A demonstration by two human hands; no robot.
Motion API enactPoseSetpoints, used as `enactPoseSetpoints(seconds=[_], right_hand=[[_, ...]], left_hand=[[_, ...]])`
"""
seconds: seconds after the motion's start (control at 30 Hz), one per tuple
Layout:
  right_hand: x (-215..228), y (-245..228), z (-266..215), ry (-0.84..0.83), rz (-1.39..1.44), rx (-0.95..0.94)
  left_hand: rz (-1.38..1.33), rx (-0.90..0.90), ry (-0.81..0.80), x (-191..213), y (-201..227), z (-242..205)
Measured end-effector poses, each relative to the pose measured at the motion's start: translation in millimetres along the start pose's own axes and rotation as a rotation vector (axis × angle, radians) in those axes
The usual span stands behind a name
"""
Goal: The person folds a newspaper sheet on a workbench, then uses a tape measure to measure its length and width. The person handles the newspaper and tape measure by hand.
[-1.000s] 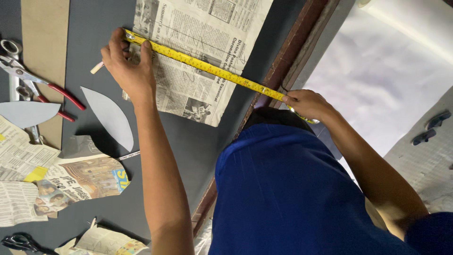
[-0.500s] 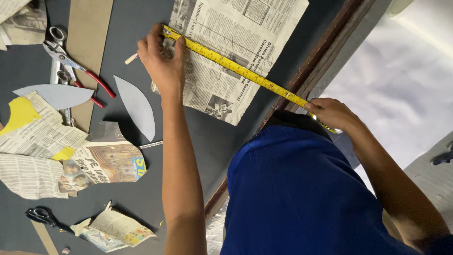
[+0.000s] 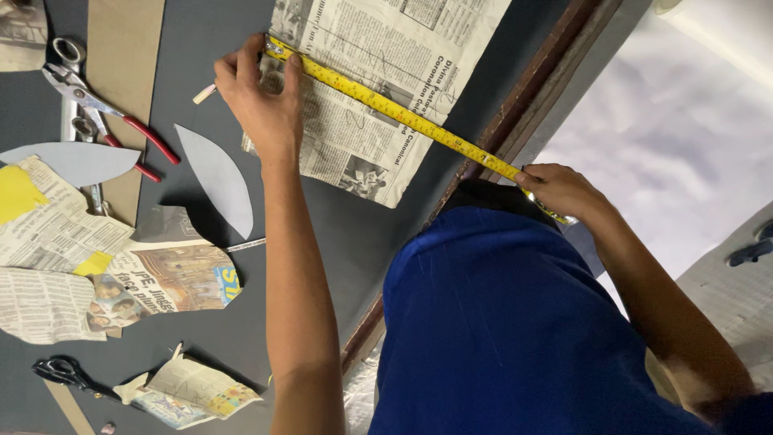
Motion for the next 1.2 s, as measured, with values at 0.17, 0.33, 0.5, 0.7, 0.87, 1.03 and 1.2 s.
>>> enactPoseSetpoints(seconds=[0.17,0.33,0.5,0.7,0.87,1.03,1.2], right_hand=[[5,-4,-5,0.03,0.003,0.042],[7,-7,-4,0.066,0.006,0.085],[7,-7,-6,0.063,0.021,0.053],[6,-7,-7,0.051,0.016,0.038],[5,-6,-6,0.052,0.031,0.02],[5,-8,-4,0.058,-0.002,0.049],[3,-5,-4,0.043,-0.002,0.016]], left_hand=[[0.005,-0.037,0.0,-3,-4,2],[0.008,-0.063,-0.013,-4,-6,0],[-0.002,-0.07,-0.02,-4,-4,-1],[-0.003,-0.04,-0.05,-6,-8,-1],[-0.002,-0.063,-0.04,-6,-10,-3],[-0.015,-0.059,-0.045,-6,-10,-1],[0.001,-0.047,-0.044,-7,-10,0]])
Point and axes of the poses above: each hand's wrist, its own z-axis towards the middle knuckle, its own x-axis out of the back of the hand, y = z × x, the point moved 7 cm from there along z, towards the middle knuckle, and after that the axes turned 6 degrees about y, right-handed, at the moved point
